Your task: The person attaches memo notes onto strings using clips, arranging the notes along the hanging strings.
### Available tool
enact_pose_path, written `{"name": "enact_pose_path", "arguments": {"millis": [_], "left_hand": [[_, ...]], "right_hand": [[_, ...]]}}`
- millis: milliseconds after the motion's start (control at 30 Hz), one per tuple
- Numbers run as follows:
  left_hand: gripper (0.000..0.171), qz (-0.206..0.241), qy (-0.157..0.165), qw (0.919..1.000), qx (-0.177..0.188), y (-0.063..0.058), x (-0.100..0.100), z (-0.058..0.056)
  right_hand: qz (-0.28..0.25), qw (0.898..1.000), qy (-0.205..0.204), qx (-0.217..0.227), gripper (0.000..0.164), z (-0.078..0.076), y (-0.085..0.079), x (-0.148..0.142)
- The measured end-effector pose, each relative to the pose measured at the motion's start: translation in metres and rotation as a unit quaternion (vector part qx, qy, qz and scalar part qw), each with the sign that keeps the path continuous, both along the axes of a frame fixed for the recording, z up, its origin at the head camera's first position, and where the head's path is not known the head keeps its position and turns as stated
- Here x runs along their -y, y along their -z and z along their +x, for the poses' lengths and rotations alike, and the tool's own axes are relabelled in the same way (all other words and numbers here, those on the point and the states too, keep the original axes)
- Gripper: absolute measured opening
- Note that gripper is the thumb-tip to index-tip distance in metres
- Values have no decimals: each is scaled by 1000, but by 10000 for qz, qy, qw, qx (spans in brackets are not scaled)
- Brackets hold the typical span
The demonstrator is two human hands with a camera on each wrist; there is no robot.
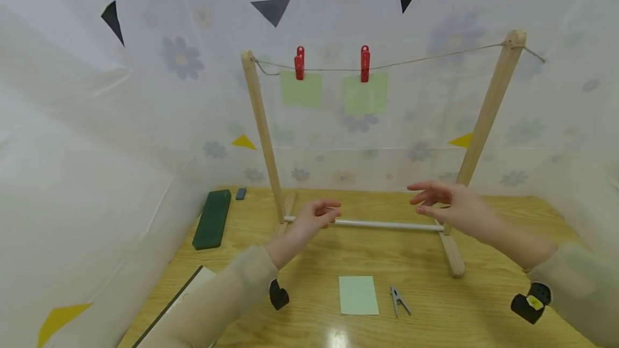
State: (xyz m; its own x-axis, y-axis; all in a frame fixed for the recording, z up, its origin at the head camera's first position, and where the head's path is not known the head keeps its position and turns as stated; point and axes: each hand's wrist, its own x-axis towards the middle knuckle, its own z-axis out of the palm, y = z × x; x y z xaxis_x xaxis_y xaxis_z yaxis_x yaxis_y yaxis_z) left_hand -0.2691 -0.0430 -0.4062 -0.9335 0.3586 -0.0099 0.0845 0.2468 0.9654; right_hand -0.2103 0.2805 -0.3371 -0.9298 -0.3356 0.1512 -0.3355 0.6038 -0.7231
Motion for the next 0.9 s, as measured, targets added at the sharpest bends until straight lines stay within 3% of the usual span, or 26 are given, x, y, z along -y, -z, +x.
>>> {"name": "enact_pose_path", "arguments": {"millis": [400,700,900], "left_hand": [[30,-358,434,9982,196,38,-7,21],[26,-569,682,9959,193,58,-10,31],[23,-724,946,9927,171,67,-11,35]], "right_hand": [[-184,9977,-289,587,48,15,51,1],[-450,9952,-670,558,44,19,87,2],[-658,9882,-1351,288,36,19,107,6]]}}
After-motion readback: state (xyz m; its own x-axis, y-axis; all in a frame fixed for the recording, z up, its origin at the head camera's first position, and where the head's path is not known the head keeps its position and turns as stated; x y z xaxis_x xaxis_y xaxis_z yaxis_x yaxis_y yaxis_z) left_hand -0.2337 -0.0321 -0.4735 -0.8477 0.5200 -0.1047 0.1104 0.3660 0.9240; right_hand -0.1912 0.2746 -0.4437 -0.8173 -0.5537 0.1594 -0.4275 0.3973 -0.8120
